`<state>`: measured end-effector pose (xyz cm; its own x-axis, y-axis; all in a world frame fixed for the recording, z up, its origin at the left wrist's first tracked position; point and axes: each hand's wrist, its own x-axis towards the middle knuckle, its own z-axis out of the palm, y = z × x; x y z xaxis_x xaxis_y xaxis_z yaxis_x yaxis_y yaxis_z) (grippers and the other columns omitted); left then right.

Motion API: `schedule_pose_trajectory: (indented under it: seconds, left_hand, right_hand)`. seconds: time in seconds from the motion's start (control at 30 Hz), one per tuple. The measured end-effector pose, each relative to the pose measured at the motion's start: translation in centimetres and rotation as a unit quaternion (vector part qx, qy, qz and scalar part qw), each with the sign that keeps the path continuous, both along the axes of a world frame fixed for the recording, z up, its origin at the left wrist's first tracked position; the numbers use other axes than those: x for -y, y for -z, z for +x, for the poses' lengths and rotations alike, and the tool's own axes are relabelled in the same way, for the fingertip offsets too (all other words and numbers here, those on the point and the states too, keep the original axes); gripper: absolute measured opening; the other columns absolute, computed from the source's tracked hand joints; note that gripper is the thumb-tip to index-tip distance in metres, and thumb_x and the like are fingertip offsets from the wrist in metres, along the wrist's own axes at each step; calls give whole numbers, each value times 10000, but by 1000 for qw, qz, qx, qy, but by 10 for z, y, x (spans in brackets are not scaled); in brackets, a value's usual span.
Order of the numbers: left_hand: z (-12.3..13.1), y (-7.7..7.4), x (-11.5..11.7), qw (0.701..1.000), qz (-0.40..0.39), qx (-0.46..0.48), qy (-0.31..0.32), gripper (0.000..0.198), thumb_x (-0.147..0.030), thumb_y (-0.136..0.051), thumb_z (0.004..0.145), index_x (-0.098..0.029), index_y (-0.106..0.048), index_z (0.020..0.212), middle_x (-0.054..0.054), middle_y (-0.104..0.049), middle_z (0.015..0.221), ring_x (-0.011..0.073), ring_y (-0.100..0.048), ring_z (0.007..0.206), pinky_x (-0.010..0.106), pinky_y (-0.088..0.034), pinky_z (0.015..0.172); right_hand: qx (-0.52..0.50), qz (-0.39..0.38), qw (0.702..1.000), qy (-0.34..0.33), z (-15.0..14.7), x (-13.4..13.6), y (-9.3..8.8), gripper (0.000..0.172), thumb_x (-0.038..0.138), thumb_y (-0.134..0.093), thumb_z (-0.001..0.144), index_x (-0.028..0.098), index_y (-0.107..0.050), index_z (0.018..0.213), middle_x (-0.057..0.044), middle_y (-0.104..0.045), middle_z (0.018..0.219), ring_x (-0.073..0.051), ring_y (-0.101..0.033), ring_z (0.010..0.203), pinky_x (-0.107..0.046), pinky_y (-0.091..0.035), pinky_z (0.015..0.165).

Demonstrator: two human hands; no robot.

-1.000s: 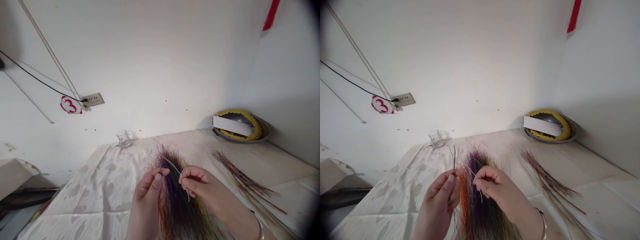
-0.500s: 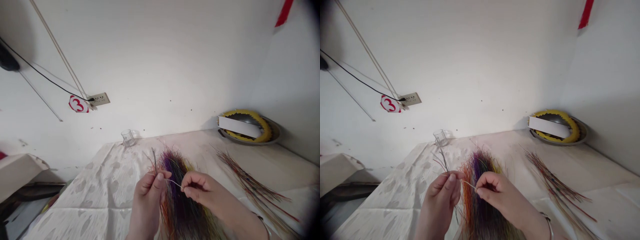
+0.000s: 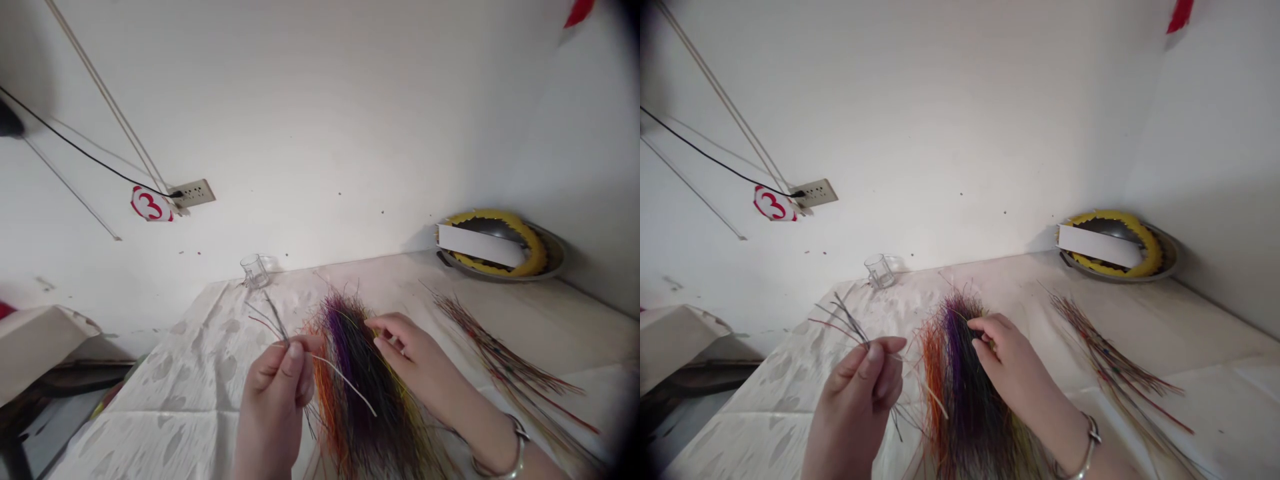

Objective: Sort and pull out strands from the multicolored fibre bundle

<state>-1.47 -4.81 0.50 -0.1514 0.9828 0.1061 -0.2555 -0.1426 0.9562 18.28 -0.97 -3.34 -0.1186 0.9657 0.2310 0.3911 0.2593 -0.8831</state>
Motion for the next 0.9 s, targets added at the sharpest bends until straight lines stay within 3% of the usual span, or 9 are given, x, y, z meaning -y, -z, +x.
schedule_pose_trajectory:
  seconds: [0.07, 0.17, 0.3, 0.4, 0.53, 0.6, 0.7, 0.8, 0.9]
  left_hand:
    - [6, 4, 2, 998, 1, -67, 20, 273, -397, -656, 805, -145, -761, 804, -32, -411, 481, 85, -309, 458, 214, -235, 431]
    - [19, 5, 4, 988, 30, -149, 33, 218, -364, -672, 791, -182, -780, 738, 9, -498, 511, 112, -356, 465, 244, -309, 449]
    - [35, -2, 5, 980, 82, -158, 90, 211, -312, -641, 817, -235, -791, 690, 50, -615, 585, 161, -488, 531, 294, -430, 563]
    - [38, -4, 4, 977, 96, -156, 108, 246, -305, -607, 844, -257, -791, 688, 59, -656, 617, 194, -557, 594, 314, -454, 609]
    - [32, 1, 5, 982, 75, -160, 63, 116, -326, -704, 763, -254, -792, 740, 71, -700, 726, 216, -600, 693, 334, -471, 689]
    - [29, 5, 6, 989, 36, -133, 45, 211, -393, -711, 747, -228, -787, 855, 64, -662, 705, 188, -562, 648, 299, -454, 620]
    - [25, 9, 7, 997, -34, -49, 40, 400, -498, -572, 834, -170, -754, 971, 15, -515, 597, 120, -416, 524, 232, -336, 473]
    - [24, 10, 6, 997, -55, -26, 52, 399, -488, -556, 855, -144, -739, 940, -16, -434, 573, 87, -339, 494, 215, -245, 448]
    - [26, 10, 6, 992, -37, -52, 112, 368, -481, -574, 852, -147, -729, 843, -44, -366, 528, 75, -286, 467, 224, -196, 441]
  right_hand:
    - [-25, 1, 1000, -10, 1, 10, -7, 247, 332, -480, 878, 228, -628, 1046, -73, -648, 1043, -229, -596, 910, -359, -465, 801]
    - [-83, -58, 990, -97, 0, 30, -22, 267, 417, -453, 911, 254, -638, 1014, -50, -670, 967, -227, -602, 923, -346, -474, 799]
    - [-127, -129, 968, -171, -9, 43, -32, 146, 329, -534, 854, 236, -637, 901, -23, -653, 865, -193, -596, 803, -293, -476, 689]
    - [-116, -109, 977, -139, -15, 41, -31, 126, 261, -512, 837, 225, -574, 733, 6, -589, 722, -168, -539, 698, -273, -433, 622]
    - [-93, -59, 986, -125, -15, 38, -26, 198, 271, -488, 856, 228, -501, 663, 25, -504, 664, -163, -496, 674, -271, -401, 623]
    - [-83, -42, 989, -115, -13, 37, -24, 190, 286, -479, 874, 234, -521, 697, 30, -489, 659, -159, -483, 653, -268, -386, 605]
    - [-66, -22, 995, -70, -8, 33, -24, 202, 332, -464, 901, 239, -565, 753, 24, -503, 668, -163, -488, 653, -274, -379, 598]
    - [-56, -8, 998, -33, -5, 27, -24, 231, 370, -450, 910, 237, -588, 782, 20, -503, 658, -168, -487, 639, -281, -380, 589]
    - [-45, 1, 999, -20, -4, 24, -23, 234, 364, -447, 909, 235, -598, 784, 13, -528, 666, -173, -501, 644, -285, -393, 590]
